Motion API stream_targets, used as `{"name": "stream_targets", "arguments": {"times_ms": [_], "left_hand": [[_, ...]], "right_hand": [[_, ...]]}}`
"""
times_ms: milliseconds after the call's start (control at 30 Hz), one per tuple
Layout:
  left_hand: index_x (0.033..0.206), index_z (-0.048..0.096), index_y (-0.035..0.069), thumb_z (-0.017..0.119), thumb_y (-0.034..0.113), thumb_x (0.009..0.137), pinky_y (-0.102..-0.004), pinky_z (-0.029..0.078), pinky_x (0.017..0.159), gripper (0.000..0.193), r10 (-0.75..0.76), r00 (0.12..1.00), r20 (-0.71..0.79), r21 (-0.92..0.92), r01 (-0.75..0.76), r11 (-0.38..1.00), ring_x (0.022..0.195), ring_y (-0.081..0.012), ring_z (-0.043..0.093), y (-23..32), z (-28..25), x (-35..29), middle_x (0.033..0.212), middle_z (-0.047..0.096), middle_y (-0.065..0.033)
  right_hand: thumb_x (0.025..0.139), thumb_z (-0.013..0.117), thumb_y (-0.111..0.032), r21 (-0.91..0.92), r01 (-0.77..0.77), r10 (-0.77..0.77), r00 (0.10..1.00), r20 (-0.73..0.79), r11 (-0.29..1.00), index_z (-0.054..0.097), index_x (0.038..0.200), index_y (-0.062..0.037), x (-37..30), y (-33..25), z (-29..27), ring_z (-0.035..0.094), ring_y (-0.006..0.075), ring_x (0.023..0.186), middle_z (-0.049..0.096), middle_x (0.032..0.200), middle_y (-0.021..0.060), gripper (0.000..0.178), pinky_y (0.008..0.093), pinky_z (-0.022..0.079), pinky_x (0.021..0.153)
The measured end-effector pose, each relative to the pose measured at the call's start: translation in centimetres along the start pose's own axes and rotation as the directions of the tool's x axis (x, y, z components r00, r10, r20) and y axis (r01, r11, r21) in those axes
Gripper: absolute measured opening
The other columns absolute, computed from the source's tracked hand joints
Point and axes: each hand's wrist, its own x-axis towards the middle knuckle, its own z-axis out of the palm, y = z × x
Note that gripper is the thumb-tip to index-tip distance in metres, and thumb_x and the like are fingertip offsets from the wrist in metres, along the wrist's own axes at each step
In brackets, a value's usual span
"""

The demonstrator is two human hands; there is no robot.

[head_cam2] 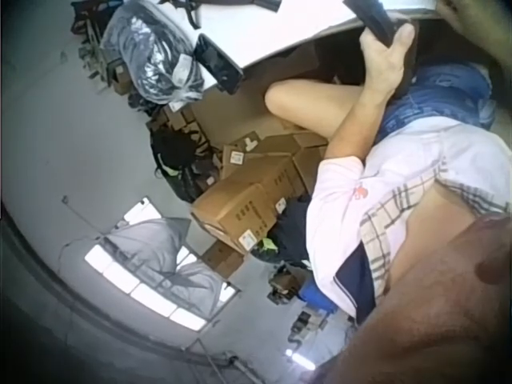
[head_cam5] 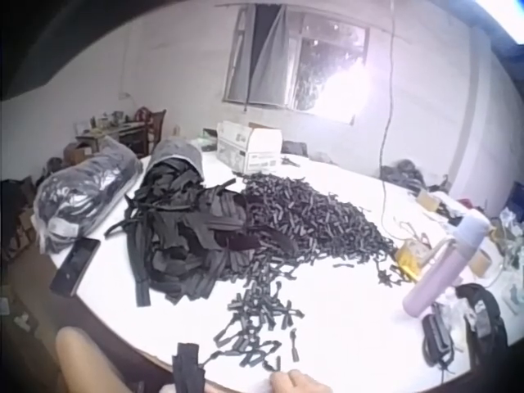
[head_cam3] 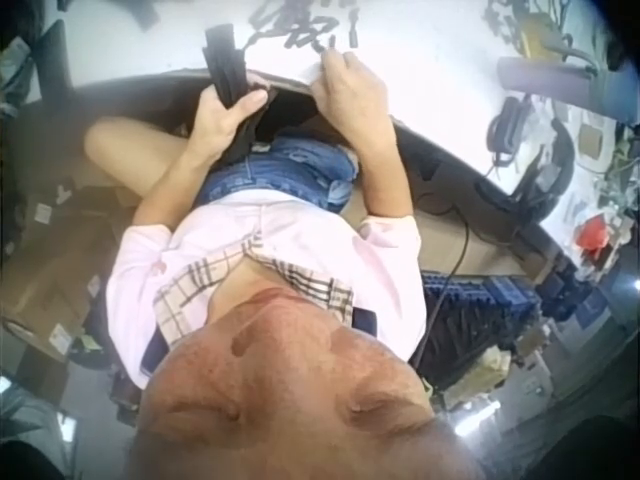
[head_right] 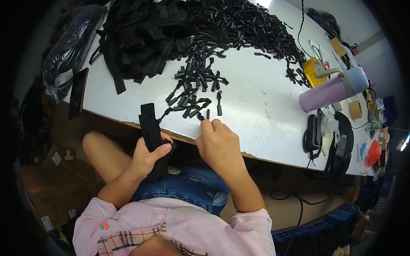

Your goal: Assembling plastic buckles and adjusters onto black nylon straps at a workstation.

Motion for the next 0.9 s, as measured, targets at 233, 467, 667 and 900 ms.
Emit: {"name": "stream_targets", "arguments": {"times_ms": [233, 467, 667, 900], "left_hand": [[0.085, 0.056, 0.0, 0.061, 0.012, 0.075, -0.02, 0.041, 0.062, 0.017, -0.047, 0.998, -0.051, -0.02, 0.046, 0.999, 0.067, -0.0079, 0.051, 0.0, -0.1, 0.3, 0.074, 0.056, -0.0037], [0.085, 0.057, 0.001, 0.056, 0.009, 0.077, -0.0183, 0.037, 0.061, 0.012, -0.046, 0.999, 0.023, -0.046, 0.047, 0.998, 0.066, -0.0046, 0.046, -0.2, 0.0, 0.2, 0.073, 0.052, 0.0014], [0.085, 0.057, 0.0, 0.06, 0.011, 0.076, -0.0183, 0.038, 0.061, 0.014, -0.031, 0.999, -0.011, -0.009, 0.031, 0.999, 0.067, -0.0046, 0.046, 0.0, 0.3, 0.2, 0.073, 0.052, 0.0011], [0.083, 0.057, -0.001, 0.061, 0.011, 0.076, -0.0194, 0.039, 0.063, 0.014, 0.074, 0.996, -0.042, 0.026, -0.073, 0.997, 0.069, -0.0049, 0.047, 0.3, 0.7, 0.6, 0.075, 0.055, -0.0007]], "right_hand": [[0.064, 0.056, 0.002, 0.307, -0.074, 0.073, 0.997, 0.013, 0.949, 0.054, 0.073, -0.0009, -0.7, 0.7, -0.8, 0.054, 0.0191, 0.05, 0.052, 0.065, 0.0105, 0.009, 0.0273, 0.043, 0.047], [0.07, 0.055, 0.001, 0.637, -0.176, 0.244, 0.969, -0.021, 0.75, 0.053, 0.077, 0.0018, 0.2, 2.1, 0.1, 0.053, 0.0181, 0.052, 0.052, 0.065, 0.01, 0.007, 0.0262, 0.045, 0.047], [0.074, 0.054, 0.002, 0.969, -0.068, 0.562, 0.804, 0.196, -0.239, 0.053, 0.079, 0.0028, 0.9, 2.2, 0.4, 0.053, 0.0112, 0.053, 0.054, 0.067, 0.0075, 0.005, 0.0229, 0.049, 0.046], [0.073, 0.057, 0.005, 0.989, -0.145, 0.348, 0.928, 0.132, 0.01, 0.054, 0.083, 0.0032, -1.4, -2.1, 1.6, 0.054, 0.0105, 0.063, 0.054, 0.079, 0.0088, 0.01, 0.0208, 0.047, 0.055]]}}
